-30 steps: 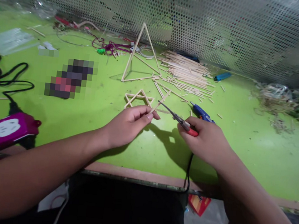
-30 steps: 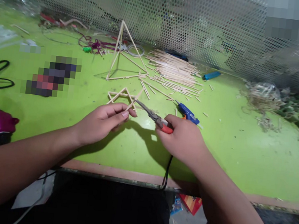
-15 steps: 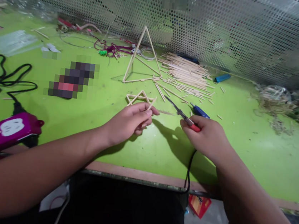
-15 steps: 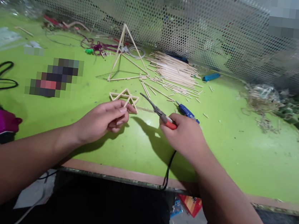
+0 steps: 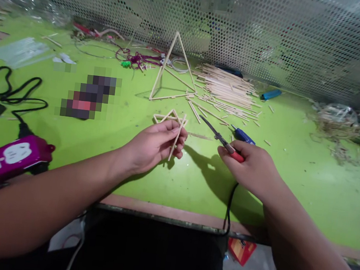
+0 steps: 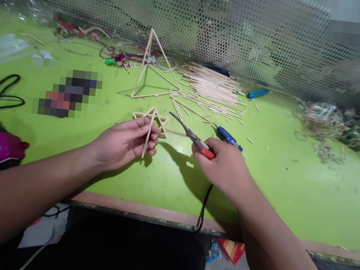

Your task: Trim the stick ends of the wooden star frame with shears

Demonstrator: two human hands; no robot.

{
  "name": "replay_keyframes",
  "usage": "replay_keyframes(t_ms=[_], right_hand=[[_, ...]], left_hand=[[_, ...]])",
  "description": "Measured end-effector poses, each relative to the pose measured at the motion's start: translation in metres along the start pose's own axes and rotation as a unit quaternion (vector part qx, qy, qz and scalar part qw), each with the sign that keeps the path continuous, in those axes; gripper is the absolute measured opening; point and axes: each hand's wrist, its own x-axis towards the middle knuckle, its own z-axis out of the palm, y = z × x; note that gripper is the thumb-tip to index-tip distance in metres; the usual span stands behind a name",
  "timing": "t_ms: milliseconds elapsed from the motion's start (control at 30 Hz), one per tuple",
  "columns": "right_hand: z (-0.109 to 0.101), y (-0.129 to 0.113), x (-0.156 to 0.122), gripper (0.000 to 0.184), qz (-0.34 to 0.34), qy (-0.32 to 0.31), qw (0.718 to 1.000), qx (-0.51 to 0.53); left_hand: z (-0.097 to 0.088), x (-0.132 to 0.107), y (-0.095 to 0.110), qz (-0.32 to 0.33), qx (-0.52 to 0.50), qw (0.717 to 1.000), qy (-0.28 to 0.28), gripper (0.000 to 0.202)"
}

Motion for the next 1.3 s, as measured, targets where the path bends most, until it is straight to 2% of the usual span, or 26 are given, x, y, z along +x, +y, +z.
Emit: replay_keyframes(t_ms=[300,600,933,1300], right_hand=[[-0.0012,-0.0004,0.0002,0.048,0.005,-0.013,1.000,-0.001],[0.0001,-0.0006,-0.0015,0.042,-0.042,-0.024,0.999,0.003],[-0.0024,-0.0054,-0.0044,0.036,-0.081,-0.059,0.995,-0.007],[-0.0037,-0.0065,-0.0056,0.036,-0.079,-0.068,0.995,-0.004]], left_hand=[[-0.0001,-0.0008,0.0026,-0.004,-0.016,1.000,-0.015,0.014],[-0.0024,-0.0027,0.0053,-0.048,-0.036,0.995,-0.086,0.015],[0.0003,-0.0042,0.0056,-0.047,0.006,0.995,-0.085,0.016],[-0.0008,-0.0023,0.0033,-0.048,0.038,0.994,-0.090,0.022]])
